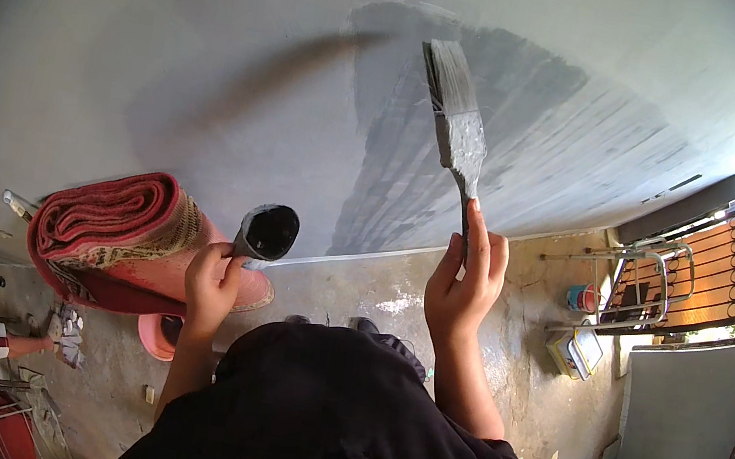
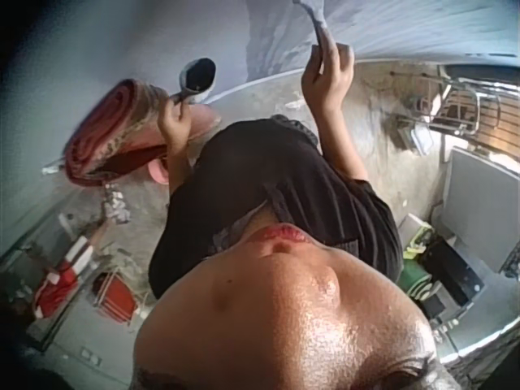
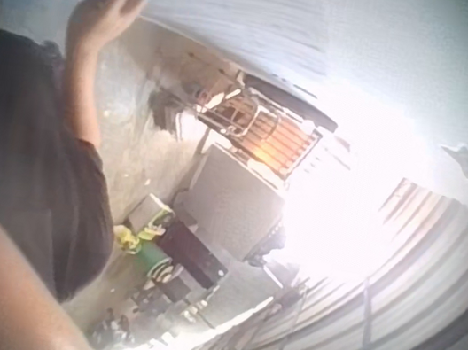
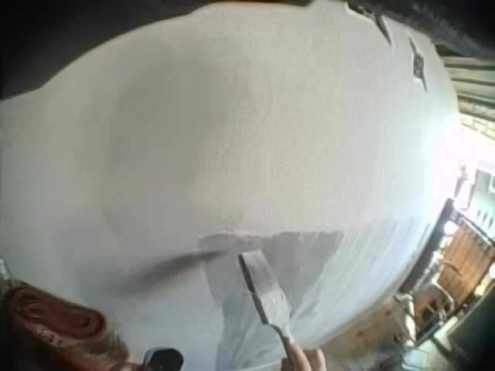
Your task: Painting a wall with a brush and paint container.
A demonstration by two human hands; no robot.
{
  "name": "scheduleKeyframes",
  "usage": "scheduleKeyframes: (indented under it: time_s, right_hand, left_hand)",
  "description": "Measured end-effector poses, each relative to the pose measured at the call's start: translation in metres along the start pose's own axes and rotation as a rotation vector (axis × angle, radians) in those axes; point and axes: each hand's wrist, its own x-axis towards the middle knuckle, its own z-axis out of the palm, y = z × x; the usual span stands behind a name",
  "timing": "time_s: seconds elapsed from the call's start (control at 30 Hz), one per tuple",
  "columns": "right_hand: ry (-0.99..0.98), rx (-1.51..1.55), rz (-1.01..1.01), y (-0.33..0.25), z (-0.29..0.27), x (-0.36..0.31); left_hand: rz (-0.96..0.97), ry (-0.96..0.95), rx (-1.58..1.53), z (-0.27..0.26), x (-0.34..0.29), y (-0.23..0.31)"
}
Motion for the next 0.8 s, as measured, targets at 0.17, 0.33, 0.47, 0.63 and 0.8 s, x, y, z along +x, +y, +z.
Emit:
scheduleKeyframes:
  time_s: [0.17,0.33,0.47,0.63,0.8]
  right_hand:
    - [-0.011,-0.014,0.0,-0.011,0.016,0.006]
    - [-0.034,0.003,0.087,-0.021,0.04,-0.008]
    - [-0.028,0.006,0.073,-0.025,0.045,-0.032]
    - [0.101,0.008,0.037,-0.032,0.053,-0.006]
    - [-0.016,0.003,0.143,-0.042,0.065,-0.028]
  left_hand:
    - [-0.074,-0.026,-0.004,-0.019,-0.01,-0.007]
    - [-0.066,-0.06,0.063,-0.03,-0.01,-0.005]
    - [-0.062,-0.094,0.055,-0.034,-0.006,-0.008]
    - [-0.038,-0.156,0.018,-0.031,-0.001,-0.015]
    - [-0.006,-0.209,0.021,-0.032,0.003,-0.013]
